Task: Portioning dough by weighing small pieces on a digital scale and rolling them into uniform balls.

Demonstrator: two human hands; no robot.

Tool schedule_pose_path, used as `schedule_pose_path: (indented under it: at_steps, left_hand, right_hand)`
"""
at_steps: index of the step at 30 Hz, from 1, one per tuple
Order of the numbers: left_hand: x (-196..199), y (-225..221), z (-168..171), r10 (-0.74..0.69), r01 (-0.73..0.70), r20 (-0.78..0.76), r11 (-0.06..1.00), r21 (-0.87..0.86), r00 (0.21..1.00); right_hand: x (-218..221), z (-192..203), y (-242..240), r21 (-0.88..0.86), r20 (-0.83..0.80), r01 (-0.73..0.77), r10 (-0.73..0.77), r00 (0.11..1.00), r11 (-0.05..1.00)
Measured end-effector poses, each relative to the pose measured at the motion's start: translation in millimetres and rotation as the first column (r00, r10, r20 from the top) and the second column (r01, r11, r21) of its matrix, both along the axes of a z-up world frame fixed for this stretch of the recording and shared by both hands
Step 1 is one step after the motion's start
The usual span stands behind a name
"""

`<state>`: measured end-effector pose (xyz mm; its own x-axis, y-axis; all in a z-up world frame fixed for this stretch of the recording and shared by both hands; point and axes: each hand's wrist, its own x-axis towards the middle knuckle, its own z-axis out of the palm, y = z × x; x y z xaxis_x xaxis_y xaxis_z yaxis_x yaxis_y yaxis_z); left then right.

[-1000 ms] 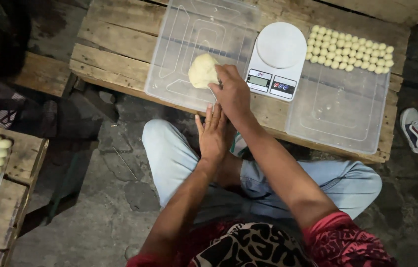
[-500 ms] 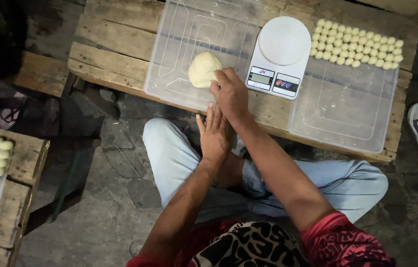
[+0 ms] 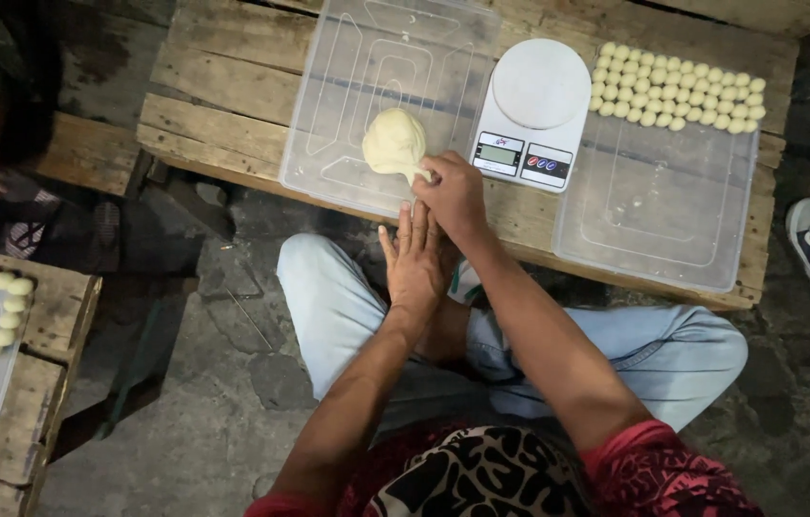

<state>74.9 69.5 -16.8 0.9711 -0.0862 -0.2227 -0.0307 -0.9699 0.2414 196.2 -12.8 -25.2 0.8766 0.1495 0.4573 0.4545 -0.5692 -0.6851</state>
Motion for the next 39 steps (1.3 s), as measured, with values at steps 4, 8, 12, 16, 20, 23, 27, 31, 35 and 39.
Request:
schedule_pose_path:
  at_steps: [4, 8, 12, 16, 20, 23, 27, 31, 35, 39]
  left_hand:
    - [-1.6, -1.2, 0.9, 0.009, -0.01, 0.066, 1.0, 0.01, 0.998]
    - [-2.3, -1.7, -7.1, 0.035, -0.031, 0.156, 0.999, -0.029, 0.987]
    - [-3.0, 0.1, -6.3, 0.042, -0.026, 0.151, 0.994, -0.106, 0.988]
    - [-2.9, -0.7, -3.7, 0.042, -0.028, 0.165, 0.996, -0.086, 0.985]
    - [-3.2, -0.9, -1.6, 0.045, -0.037, 0.182, 0.998, -0.049, 0.982]
    - [-2.1, -3.6, -16.6, 0.109, -0.058, 0.319, 0.984, -0.166, 0.941]
    - [-2.0, -2.6, -16.3, 0.119, -0.054, 0.301, 0.975, -0.214, 0.946]
    - [-0.9, -1.3, -13.9, 0.123, -0.058, 0.314, 0.977, -0.207, 0.941]
    - [-2.9, -1.2, -11.9, 0.133, -0.046, 0.328, 0.964, -0.26, 0.935]
    - [-2.0, 1.1, -20.7, 0.105, -0.04, 0.277, 0.972, -0.232, 0.955]
  right_hand:
    - [-16.2, 4.6, -15.1, 0.184, -0.296, 0.138, -0.079, 0.952, 0.973]
    - [-30.3, 19.9, -35.7, 0.486, -0.731, 0.454, 0.063, 0.68, 0.747]
    - [-22.4, 35.3, -56.2, 0.572, -0.746, 0.552, 0.106, 0.657, 0.607]
    - [7.1, 43.2, -87.1, 0.423, -0.659, 0.484, -0.107, 0.745, 0.766]
    - [47.6, 48.9, -125.8, 0.182, -0.415, 0.307, -0.21, 0.885, 0.934]
    - [63.1, 74.4, -132.4, -0.006, -0.097, 0.202, -0.202, 0.975, 0.979]
    - [89.5, 69.1, -140.2, -0.222, 0.048, 0.182, -0.175, 0.983, 0.958]
    - [111.5, 54.5, -144.7, -0.314, -0.039, 0.225, -0.249, 0.968, 0.923]
    - [122.3, 43.9, -145.8, -0.421, -0.045, 0.358, -0.414, 0.909, 0.833]
    - [112.6, 44.2, -147.3, -0.414, 0.017, 0.426, -0.461, 0.887, 0.804]
